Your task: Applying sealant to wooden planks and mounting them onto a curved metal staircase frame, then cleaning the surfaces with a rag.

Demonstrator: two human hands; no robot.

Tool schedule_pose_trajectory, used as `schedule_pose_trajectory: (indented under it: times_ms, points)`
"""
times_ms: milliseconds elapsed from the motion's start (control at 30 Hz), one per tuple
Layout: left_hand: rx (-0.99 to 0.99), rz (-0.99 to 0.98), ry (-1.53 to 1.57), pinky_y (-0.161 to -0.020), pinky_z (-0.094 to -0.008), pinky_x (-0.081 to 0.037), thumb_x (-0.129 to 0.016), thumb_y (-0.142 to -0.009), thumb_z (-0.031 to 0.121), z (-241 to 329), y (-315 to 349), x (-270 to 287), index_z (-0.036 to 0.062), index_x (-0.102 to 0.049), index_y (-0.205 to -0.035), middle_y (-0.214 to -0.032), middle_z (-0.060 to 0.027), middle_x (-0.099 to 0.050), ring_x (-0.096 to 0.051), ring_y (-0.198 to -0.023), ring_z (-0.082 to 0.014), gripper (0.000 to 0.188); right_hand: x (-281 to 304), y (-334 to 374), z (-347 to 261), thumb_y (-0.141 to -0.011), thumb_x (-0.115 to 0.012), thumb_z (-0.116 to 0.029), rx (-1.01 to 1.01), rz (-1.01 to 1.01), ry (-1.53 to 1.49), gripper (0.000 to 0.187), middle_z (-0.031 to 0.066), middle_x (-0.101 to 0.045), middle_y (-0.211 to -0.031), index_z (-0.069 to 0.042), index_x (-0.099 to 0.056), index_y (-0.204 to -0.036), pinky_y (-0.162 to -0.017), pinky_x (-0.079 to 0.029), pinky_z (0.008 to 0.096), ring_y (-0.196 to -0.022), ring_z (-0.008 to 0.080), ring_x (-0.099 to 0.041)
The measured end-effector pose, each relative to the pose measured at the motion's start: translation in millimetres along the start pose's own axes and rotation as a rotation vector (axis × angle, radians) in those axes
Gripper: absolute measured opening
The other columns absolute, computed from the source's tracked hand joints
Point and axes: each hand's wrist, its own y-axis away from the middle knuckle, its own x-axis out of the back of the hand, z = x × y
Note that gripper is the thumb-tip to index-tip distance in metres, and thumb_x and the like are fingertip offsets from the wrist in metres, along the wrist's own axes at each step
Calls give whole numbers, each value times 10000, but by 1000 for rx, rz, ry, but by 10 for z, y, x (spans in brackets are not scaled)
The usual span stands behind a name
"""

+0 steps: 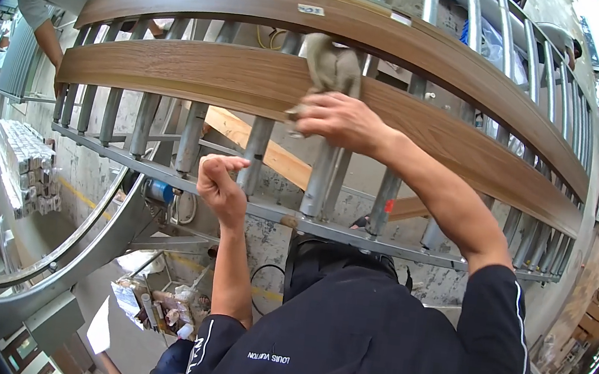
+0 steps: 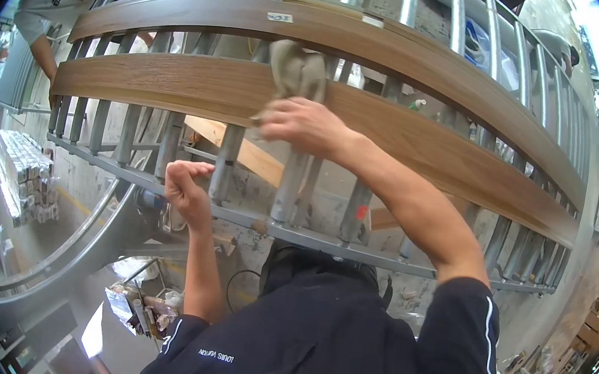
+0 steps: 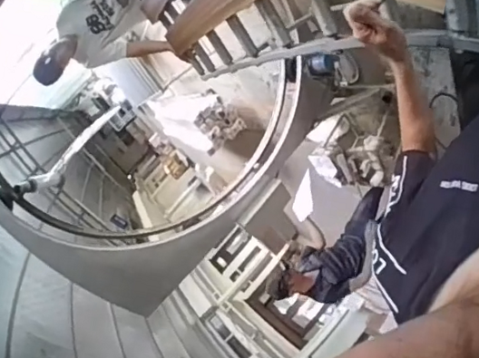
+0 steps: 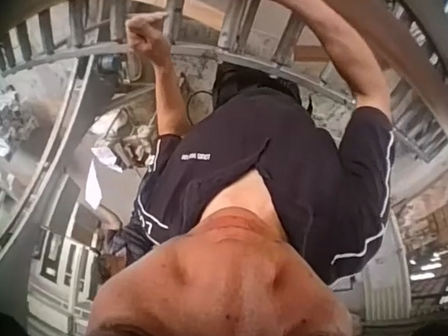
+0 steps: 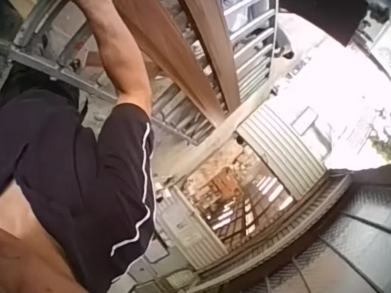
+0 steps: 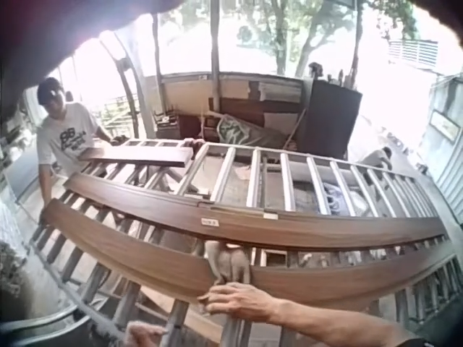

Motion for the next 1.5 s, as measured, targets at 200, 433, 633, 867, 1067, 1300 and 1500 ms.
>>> schedule_pose_trajectory:
  times_ms: [200,433,633,867,1067,1300,1500]
  points:
    - [33,-57,-115,-769,-266,-540,-515,-1066,199,49,476,-229,-12,-604,-981,-942,-81,-653,-661,-841,-140,243,1134,2519,-479,-745,-674,55,-407,28,224,377,15,-710,-1139,-168,-707,-1048,-984,-562,385,-1182,257,-646]
    - [167,-368,-358,-695,-259,-506,-534,-1049,285,317,1234,-706,8,-741,-1009,-877,-78,-721,-632,-741,-117,349,2048,5133,-959,-773,-603,78,-1031,114,350,423,133,-662,-1242,-77,-676,-1161,-984,-494,412,-1177,347,-611]
    - [62,-293,-302,-779,-321,-542,-478,-1065,270,516,1582,-744,-32,-648,-1171,-975,-134,-739,-704,-859,-173,362,1622,4289,-1002,-678,-590,123,-802,350,288,580,169,-583,-1193,-62,-602,-1228,-948,-478,458,-1132,378,-574]
    - [-18,-114,-473,-755,-292,-526,-597,-1010,234,415,1040,60,-33,-720,-1014,-928,-106,-747,-692,-850,-160,294,1058,2622,-1029,-739,-749,41,-573,536,65,397,158,-613,-1064,-36,-651,-1116,-836,-504,424,-995,350,-613]
    - [-422,-224,-772,-971,-432,-503,-556,-1032,338,-273,-562,676,33,-685,-1201,-1198,-218,-695,-648,-1154,-372,372,507,1579,-798,-680,-775,29,-470,366,195,503,89,-605,-1023,-109,-669,-1151,-801,-521,411,-948,297,-611]
    - [-530,-285,-1081,-1201,-495,-246,-429,-1011,238,-890,-1583,955,126,-631,-1352,-1462,-121,-560,-459,-1415,-303,411,173,1099,-708,-707,-763,30,-552,235,314,385,84,-613,-986,-94,-668,-1059,-777,-521,388,-912,279,-612]
    - [-544,-215,-1088,-1203,-584,-105,-418,-986,309,-1010,-1578,909,184,-708,-1266,-1402,-40,-626,-520,-1372,-222,422,-60,526,-642,-751,-736,14,-469,208,308,262,102,-617,-976,-52,-660,-992,-733,-529,369,-869,272,-616]
